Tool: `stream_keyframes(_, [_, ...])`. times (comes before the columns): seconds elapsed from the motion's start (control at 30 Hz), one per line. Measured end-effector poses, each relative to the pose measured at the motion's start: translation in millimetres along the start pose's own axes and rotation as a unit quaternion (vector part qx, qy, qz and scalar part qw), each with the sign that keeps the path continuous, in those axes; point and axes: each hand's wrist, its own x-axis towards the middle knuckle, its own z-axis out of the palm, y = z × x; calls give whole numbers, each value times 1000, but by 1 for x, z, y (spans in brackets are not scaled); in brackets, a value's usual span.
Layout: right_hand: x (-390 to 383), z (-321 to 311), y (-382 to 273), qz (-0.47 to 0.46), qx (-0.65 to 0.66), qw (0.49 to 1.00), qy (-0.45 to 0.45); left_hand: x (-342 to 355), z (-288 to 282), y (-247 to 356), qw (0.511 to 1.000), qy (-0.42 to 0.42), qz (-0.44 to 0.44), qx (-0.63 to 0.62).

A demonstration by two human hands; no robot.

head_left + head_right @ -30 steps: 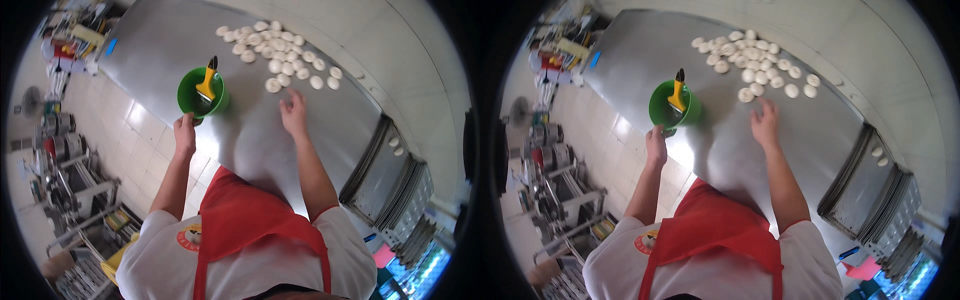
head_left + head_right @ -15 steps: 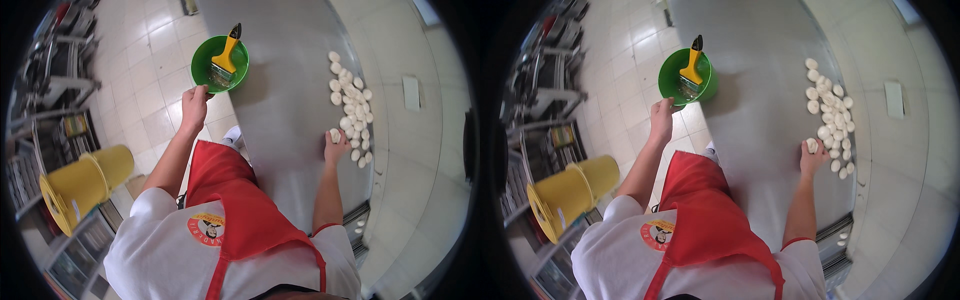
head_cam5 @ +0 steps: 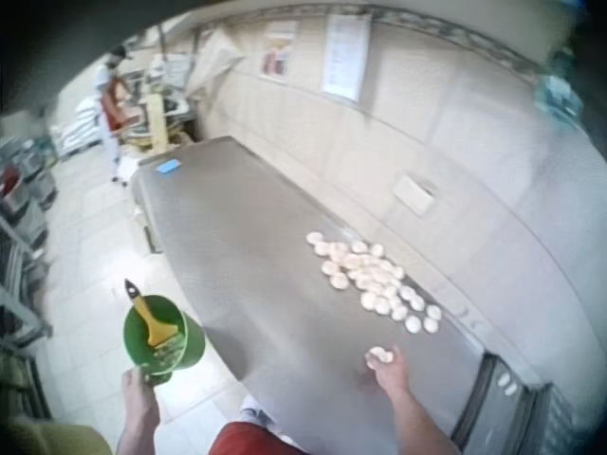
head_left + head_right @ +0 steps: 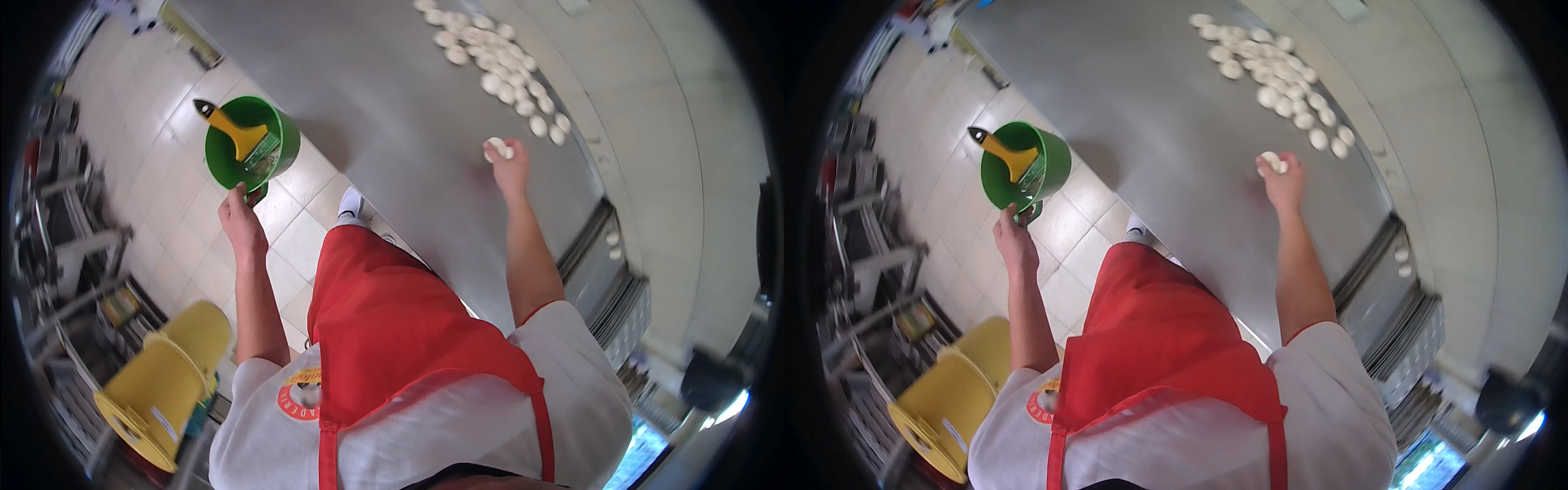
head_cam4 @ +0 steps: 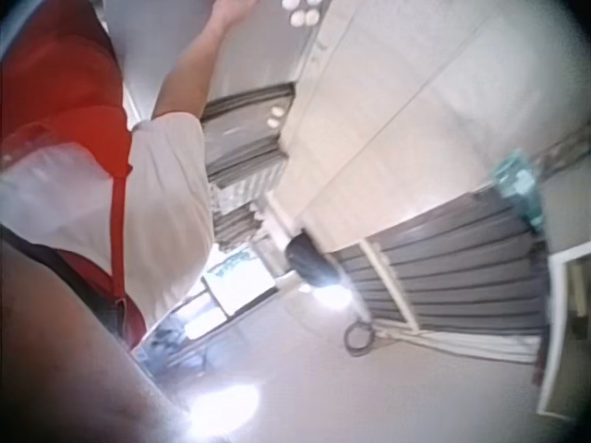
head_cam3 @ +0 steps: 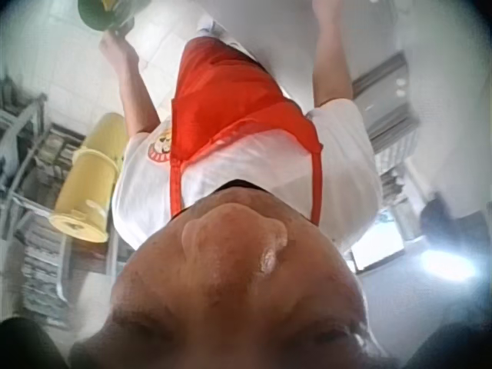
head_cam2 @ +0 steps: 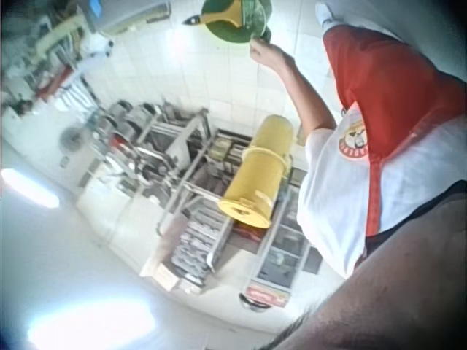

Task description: The person shapes portions of dough into rolls by hand on a metal table, places them onto a baking tray, and then uses a small blade to make incisions on the top of each roll before stacking the tray onto others.

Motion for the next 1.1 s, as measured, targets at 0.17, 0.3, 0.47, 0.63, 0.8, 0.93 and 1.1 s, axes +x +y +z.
stream_keyframes(0.17, [-118, -54, 11, 9, -27, 999, 21, -22, 14, 24, 997, -73, 0, -22])
stream_keyframes(0.3, [-197, -94, 21, 58, -20, 998, 6, -15, 67, 20, 982, -185, 26, 7])
stream_keyframes(0.47, [-241, -96, 48, 48, -21, 998, 19, -26, 154, 9, 974, -225, -1, -17])
stream_keyframes(0.63, [-224, -93, 44, 122, 49, 989, -71, -7, 200, -4, 965, -256, 9, 50])
stream_keyframes(0.8, [-202, -83, 29, 194, 281, 939, -49, 16, 218, -9, 949, -288, 10, 127])
stream_keyframes(0.93, [-207, -84, 8, 226, 362, 904, -39, -9, 213, 8, 925, -315, 24, 211])
stream_keyframes(1.1, [-217, -78, -20, 207, 451, 868, -13, -76, 174, -15, 875, -219, 377, 212])
